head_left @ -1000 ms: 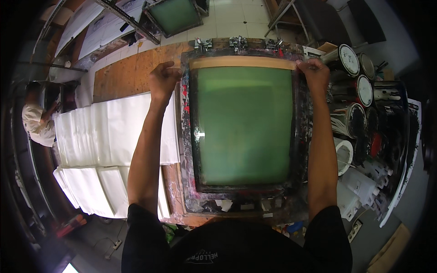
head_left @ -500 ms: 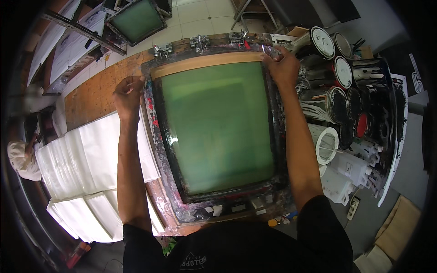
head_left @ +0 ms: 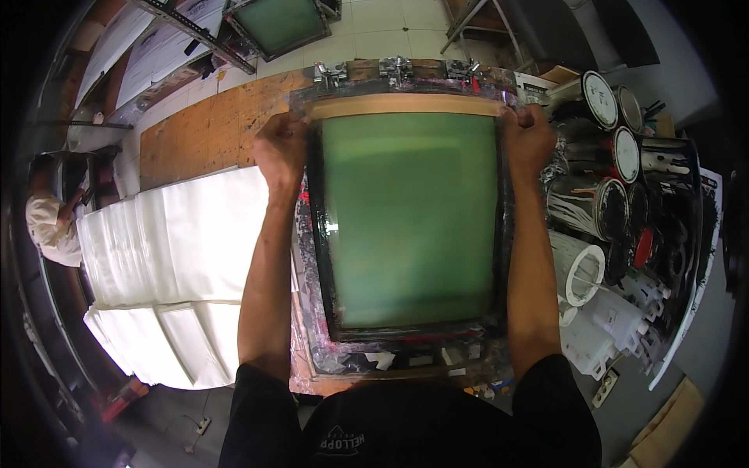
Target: The person secures a green screen printing frame onto a wooden board using clamps. They then mix a white liquid in a container and pour it onto the frame. Finally, they retrieve a squeegee from a plastic bag.
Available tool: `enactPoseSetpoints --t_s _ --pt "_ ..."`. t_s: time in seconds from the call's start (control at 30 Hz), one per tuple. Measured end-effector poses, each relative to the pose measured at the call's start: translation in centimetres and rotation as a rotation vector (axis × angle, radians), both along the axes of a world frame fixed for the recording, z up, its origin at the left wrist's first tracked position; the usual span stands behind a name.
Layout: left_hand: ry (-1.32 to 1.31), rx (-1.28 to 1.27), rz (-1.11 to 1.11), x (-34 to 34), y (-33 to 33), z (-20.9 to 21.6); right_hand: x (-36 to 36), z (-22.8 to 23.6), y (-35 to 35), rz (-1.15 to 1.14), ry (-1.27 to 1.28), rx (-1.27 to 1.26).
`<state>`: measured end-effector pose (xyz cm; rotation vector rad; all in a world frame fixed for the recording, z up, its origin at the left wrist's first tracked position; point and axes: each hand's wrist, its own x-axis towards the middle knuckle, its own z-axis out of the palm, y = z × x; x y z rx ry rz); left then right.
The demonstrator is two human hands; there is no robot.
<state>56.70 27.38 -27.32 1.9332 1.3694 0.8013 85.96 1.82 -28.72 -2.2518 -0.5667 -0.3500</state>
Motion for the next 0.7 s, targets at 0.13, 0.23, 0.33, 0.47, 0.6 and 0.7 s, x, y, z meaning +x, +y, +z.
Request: enactPoseSetpoints --t_s 0.13,0.23,0.33,0.47,0.6,0.7 --pt "0.042 0.085 0.02 0.1 -0.3 -0.4 -0.4 0.0 -0.1 -0.016 0.009 -0.018" --pt "0.078 0.191 0.051 0.2 -0.6 -1.0 0.1 -0.6 -0.7 -0.044 -0.02 -0.093" --pt "0.062 0.132 0.088 0.3 -0.7 -1.1 -0.1 -1.1 -0.8 -0.038 0.152 0.066" --pt "0.049 0.066 0.09 0.2 0.0 -1.4 0.7 -1.7 -1.3 0.036 0.24 0.142" --pt "0.066 0.054 0.073 0.3 -0.1 -1.0 0.6 -0.8 -1.2 0.026 0.137 -0.018" --pt "0.009 0.051 0.013 0.5 -0.2 -1.4 -0.4 -0.5 0.0 -0.028 0.007 -0.127"
